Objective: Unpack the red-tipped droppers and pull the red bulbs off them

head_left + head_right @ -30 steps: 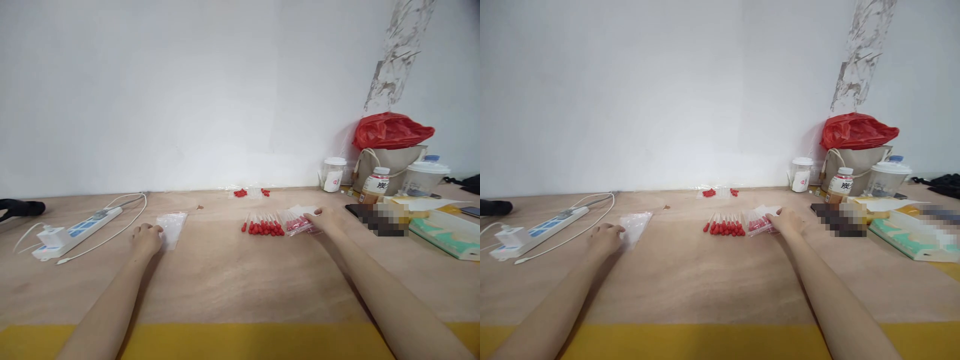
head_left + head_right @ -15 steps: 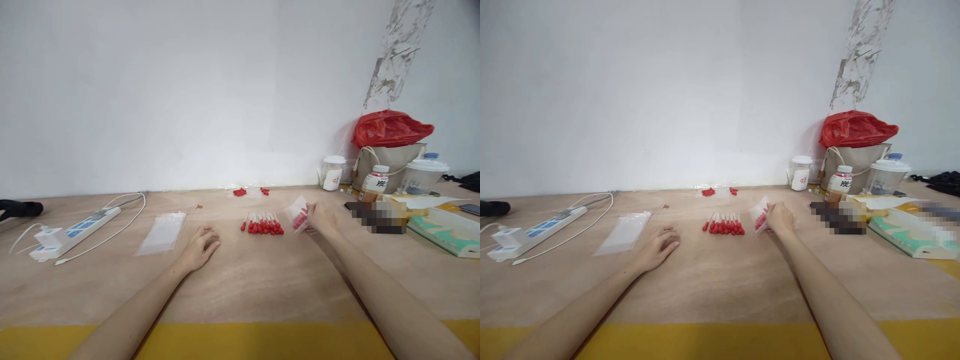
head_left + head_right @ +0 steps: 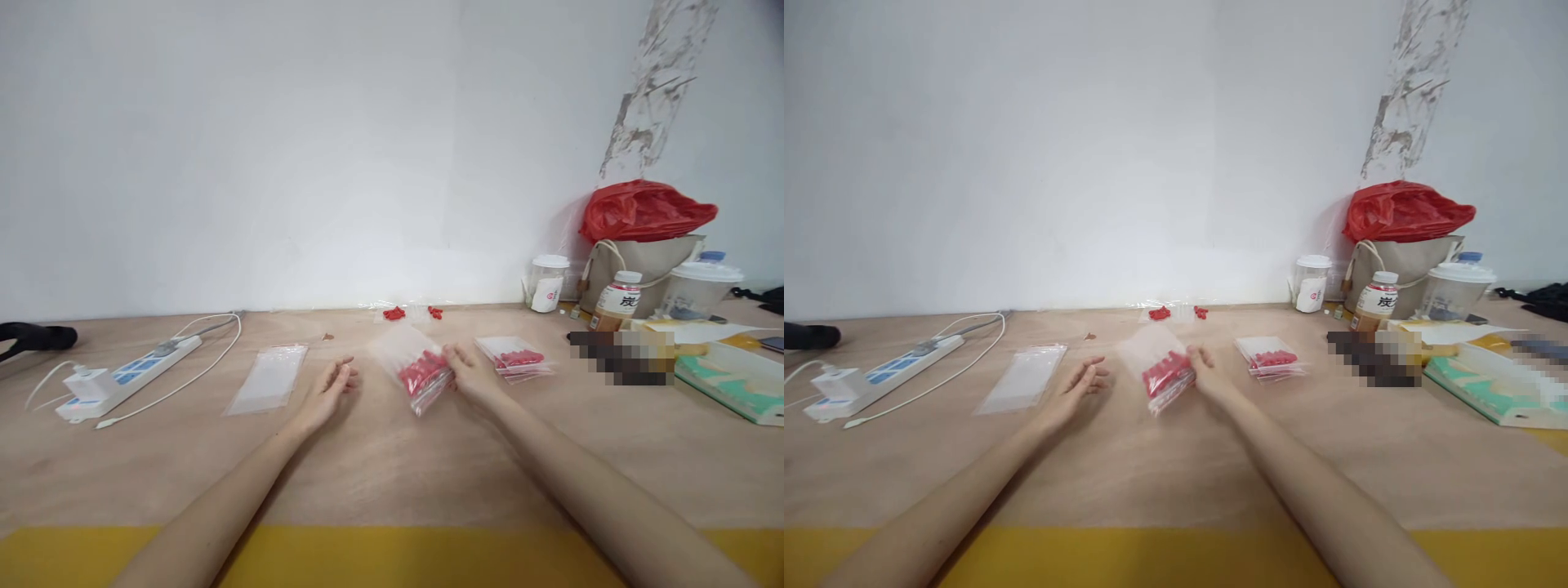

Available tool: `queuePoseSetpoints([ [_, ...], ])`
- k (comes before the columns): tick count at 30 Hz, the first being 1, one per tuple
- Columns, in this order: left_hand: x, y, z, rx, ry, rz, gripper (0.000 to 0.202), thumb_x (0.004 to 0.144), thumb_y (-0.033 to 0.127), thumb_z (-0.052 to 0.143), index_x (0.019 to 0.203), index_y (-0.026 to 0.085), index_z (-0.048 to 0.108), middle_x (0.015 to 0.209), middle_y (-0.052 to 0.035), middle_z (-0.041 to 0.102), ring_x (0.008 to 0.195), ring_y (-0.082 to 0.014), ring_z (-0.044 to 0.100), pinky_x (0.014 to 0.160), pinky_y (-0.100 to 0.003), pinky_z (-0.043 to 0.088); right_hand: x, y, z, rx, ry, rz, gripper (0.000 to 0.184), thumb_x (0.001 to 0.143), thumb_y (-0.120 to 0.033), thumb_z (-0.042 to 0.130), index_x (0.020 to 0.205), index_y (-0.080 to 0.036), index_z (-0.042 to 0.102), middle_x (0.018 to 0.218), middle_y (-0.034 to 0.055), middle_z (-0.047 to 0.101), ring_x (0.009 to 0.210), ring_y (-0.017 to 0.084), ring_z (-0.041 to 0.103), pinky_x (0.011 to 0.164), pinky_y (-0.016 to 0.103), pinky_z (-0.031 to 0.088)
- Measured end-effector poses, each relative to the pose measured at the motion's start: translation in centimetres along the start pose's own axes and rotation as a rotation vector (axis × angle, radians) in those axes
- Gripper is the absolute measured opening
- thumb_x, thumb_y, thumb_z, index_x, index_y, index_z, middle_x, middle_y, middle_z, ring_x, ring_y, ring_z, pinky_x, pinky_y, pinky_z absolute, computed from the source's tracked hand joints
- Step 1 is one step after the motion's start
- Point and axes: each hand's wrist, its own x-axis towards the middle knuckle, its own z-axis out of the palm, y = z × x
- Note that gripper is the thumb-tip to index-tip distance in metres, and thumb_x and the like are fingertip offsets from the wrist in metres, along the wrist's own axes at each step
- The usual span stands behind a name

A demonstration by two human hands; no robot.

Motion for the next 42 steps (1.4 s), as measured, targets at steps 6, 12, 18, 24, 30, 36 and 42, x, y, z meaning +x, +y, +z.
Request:
queuePoseSetpoints([
  [6,-0.5,0.4,0.5,-0.251,-0.192,-0.234,0.055,0.068,0.038,0.065,0.115,0.019,0.043,0.08,-0.0025,0.057,0.066,-0.0126,0.057,0.054,-0.023,0.048,-2.7,1.4,3.8,0.133,-0.303,0.115,0.039,0.068,-0.054,0.056,0.065,-0.019,0.04,0.056,-0.0076,0.043,0.048,0.005,0.042,0.05,0.019,0.039],
  [12,-0.1,-0.3,0.0,-0.207,-0.02,-0.285,0.056,0.063,0.026,0.07,0.11,0.018,0.041,0.078,0.0,0.055,0.066,-0.0103,0.056,0.058,-0.022,0.048,-2.8,0.9,3.3,0.215,-0.316,0.417,0.037,0.065,-0.03,0.068,0.088,-0.018,0.041,0.07,-0.0006,0.059,0.06,0.011,0.06,0.062,0.028,0.051],
  [18,-0.5,0.3,-1.1,0.308,-0.033,-0.239,0.066,0.062,0.035,0.067,0.118,0.018,0.037,0.086,-0.0045,0.058,0.075,-0.0201,0.059,0.067,-0.035,0.048,-3.0,0.6,3.7,0.094,-0.174,0.542,0.054,0.058,-0.009,0.068,0.101,-0.014,0.036,0.066,-0.0012,0.058,0.055,0.012,0.06,0.054,0.025,0.053],
  [24,-1.3,1.3,-0.3,0.72,0.001,0.261,0.043,0.073,0.036,0.056,0.112,0.02,0.047,0.111,-0.0077,0.049,0.106,-0.0229,0.046,0.091,-0.038,0.037,-3.2,0.3,4.3,-0.067,-0.186,0.552,0.057,0.056,-0.009,0.068,0.101,-0.014,0.034,0.06,-0.0045,0.057,0.047,0.01,0.057,0.042,0.02,0.047],
  [30,-0.9,2.5,2.3,0.693,-0.418,0.484,0.025,0.085,0.025,0.04,0.105,0.021,0.054,0.102,-0.0049,0.053,0.093,-0.0151,0.051,0.082,-0.027,0.041,-3.7,0.0,4.6,-0.056,-0.294,0.557,0.052,0.058,-0.006,0.061,0.1,-0.015,0.032,0.052,-0.0061,0.057,0.043,0.01,0.055,0.041,0.018,0.043],
  [36,1.2,3.0,3.9,0.78,-0.544,0.729,0.031,0.086,0.022,0.04,0.114,0.027,0.052,0.108,-0.0037,0.054,0.095,-0.0155,0.051,0.081,-0.027,0.04,-3.7,0.3,4.3,-0.086,-0.272,0.494,0.048,0.055,-0.008,0.063,0.093,-0.017,0.034,0.05,-0.0095,0.055,0.033,0.005,0.041,0.035,0.016,0.03],
  [42,1.5,3.1,4.4,0.811,-0.57,0.775,0.023,0.085,0.023,0.042,0.098,0.025,0.061,0.109,-0.0023,0.055,0.092,-0.0144,0.052,0.081,-0.026,0.039,-4.0,0.3,4.6,0.019,-0.207,0.481,0.058,0.047,-0.01,0.072,0.089,-0.018,0.033,0.054,-0.0091,0.056,0.046,0.009,0.052,0.047,0.019,0.037],
])
